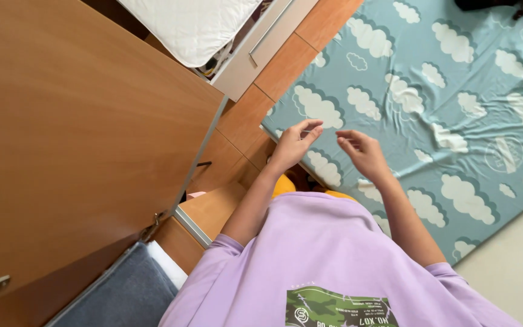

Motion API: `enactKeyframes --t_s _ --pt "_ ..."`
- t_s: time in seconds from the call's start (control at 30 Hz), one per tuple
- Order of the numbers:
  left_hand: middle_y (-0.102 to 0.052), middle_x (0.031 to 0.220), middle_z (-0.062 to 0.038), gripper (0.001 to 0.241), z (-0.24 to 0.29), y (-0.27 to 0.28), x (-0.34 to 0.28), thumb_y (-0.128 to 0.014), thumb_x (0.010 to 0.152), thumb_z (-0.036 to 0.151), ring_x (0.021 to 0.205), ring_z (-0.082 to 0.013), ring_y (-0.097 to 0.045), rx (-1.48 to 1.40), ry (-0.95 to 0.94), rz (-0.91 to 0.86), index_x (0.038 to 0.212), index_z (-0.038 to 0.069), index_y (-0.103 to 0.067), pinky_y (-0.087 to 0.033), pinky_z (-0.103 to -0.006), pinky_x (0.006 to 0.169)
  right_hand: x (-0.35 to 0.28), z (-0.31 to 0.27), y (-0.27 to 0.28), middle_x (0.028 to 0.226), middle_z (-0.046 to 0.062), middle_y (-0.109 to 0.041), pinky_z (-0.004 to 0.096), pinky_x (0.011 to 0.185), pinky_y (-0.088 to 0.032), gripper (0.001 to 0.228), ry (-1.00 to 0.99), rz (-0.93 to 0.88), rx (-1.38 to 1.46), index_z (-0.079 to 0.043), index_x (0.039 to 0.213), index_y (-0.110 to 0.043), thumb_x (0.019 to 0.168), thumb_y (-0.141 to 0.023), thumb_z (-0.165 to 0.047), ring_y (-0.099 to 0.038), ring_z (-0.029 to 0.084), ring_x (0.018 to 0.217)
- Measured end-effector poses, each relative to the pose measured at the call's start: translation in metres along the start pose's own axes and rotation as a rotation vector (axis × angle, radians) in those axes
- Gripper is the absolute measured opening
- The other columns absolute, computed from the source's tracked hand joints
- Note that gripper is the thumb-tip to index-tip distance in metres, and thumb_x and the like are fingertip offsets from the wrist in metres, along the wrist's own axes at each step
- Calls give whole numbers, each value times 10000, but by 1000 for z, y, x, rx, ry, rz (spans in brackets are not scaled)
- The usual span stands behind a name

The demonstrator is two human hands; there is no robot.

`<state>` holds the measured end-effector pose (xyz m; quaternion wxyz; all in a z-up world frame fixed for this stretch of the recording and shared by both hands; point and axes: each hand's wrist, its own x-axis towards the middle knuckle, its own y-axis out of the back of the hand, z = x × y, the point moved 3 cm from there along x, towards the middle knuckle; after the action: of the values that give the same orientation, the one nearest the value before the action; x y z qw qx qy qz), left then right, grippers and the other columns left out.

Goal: Moving folded clothes and textiles from a bed into a cupboard.

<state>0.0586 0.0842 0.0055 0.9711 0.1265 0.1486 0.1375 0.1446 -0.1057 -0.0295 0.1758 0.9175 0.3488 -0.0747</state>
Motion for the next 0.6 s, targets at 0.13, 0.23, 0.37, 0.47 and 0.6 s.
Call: enactKeyframes --t_s 0.13,0.23,0.37,0.47,0.6 --pt "-781 1114 -100 370 1 61 27 -646 1016 326 1027 -170 -734 -67 -2 105 1252 48 -707 -578 -311 886 40 -55 -50 1118 94 -763 334 874 -565 287 137 -105 -3 -41 1244 -710 999 -661 -180 -730 183 1000" --pt "-787 1106 -101 346 3 115 52 -642 1025 291 1006 -161 -738 -119 -66 171 1244 32 -712 -583 -302 888 87 -71 -101 1046 95 -776 338 863 -580 288 184 -159 -8 -38 1240 -711 984 -673 -167 -752 194 939" --pt "-782 1071 -110 334 10 185 66 -644 1025 258 985 -159 -730 -124 -28 215 1257 25 -706 -590 -305 866 137 -118 -169 1041 120 -754 332 858 -577 269 269 -196 44 -1 1209 -696 975 -680 -131 -741 189 952" --pt "-766 1150 -95 327 15 225 92 -623 1050 241 1081 -149 -723 -139 -147 156 1288 22 -674 -572 -302 928 176 -140 -198 992 118 -760 305 857 -597 164 278 -46 181 37 1101 -678 991 -660 -83 -739 164 942" --pt "-739 1195 -95 319 23 247 98 -630 1042 216 1070 -165 -713 -154 -168 143 1297 29 -674 -582 -309 918 199 -181 -198 1036 71 -745 269 885 -571 171 256 27 449 42 1154 -670 1061 -597 -82 -707 109 987"
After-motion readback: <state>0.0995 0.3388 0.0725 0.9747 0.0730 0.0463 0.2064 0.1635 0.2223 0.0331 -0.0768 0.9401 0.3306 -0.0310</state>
